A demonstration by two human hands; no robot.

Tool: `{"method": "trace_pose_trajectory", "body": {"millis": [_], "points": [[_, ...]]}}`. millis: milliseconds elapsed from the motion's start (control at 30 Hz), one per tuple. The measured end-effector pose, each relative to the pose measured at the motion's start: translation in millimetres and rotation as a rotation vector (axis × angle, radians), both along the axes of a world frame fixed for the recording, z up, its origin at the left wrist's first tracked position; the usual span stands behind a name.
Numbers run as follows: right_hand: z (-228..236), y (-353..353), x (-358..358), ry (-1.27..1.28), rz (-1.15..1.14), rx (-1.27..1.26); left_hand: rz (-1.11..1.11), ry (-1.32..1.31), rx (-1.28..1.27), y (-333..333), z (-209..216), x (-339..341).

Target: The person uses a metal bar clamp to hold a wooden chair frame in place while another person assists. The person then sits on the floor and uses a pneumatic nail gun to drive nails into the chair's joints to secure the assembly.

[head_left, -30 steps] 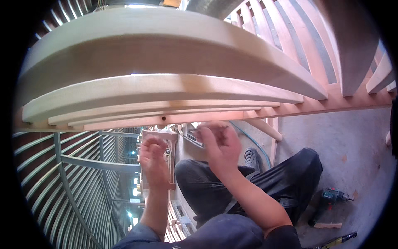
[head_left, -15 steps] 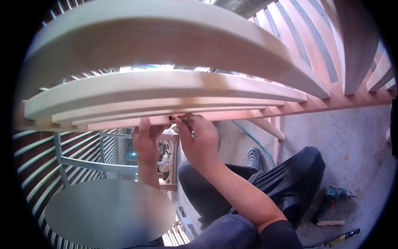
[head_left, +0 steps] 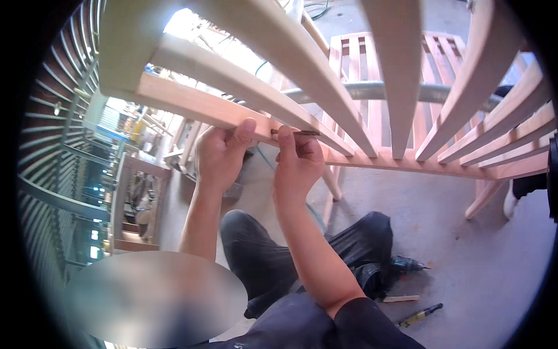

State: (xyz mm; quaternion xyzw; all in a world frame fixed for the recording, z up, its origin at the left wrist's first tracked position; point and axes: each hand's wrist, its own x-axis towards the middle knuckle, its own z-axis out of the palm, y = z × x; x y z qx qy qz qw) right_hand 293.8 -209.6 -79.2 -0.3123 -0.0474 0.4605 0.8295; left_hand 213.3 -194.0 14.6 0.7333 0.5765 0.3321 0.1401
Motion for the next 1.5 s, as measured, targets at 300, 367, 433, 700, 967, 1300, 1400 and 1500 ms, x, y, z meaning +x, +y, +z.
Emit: {"method": "trace_pose_trajectory", "body": {"millis": [300, 367, 433, 700, 967, 1300, 1400, 1500], "points": [[-4.3, -1.2, 0.2, -0.174, -0.036, 0.068, -0.087, 0.069, 0.172, -8.7, -12.7, -17.8], [-7.4, 0.1, -1.8, -0.173, -0.052, 0.099, -0.157, -0.260, 0.126, -9.8, -27.8, -23.9], [-4.9, -0.6, -1.4, -0.167, -0.052, 0.132, -0.176, -0.624, 0.176, -18.1, -44.1, -21.9], [12.1, -16.5, 15.5, -0.313, 0.108, -0.037, -0.099, -1.415, -0.607, -34.3, -90.1, -0.9], [26.3, -18.1, 28.6, -0.333, 0.232, -0.179, -0.016, -1.827, -0.853, -23.1, -86.8, 42.5], [26.4, -18.9, 48.7, -0.543, 0.273, -0.223, 0.118, -2.046, -0.858, -14.3, -71.7, 67.3], [17.1, -23.3, 57.5, -0.579, 0.269, -0.113, 0.090, -2.116, -0.896, -14.2, -71.7, 70.8], [9.9, -32.2, 64.0, -0.613, 0.133, -0.153, 0.168, -2.113, -0.825, -19.8, -67.2, 78.7]]}}
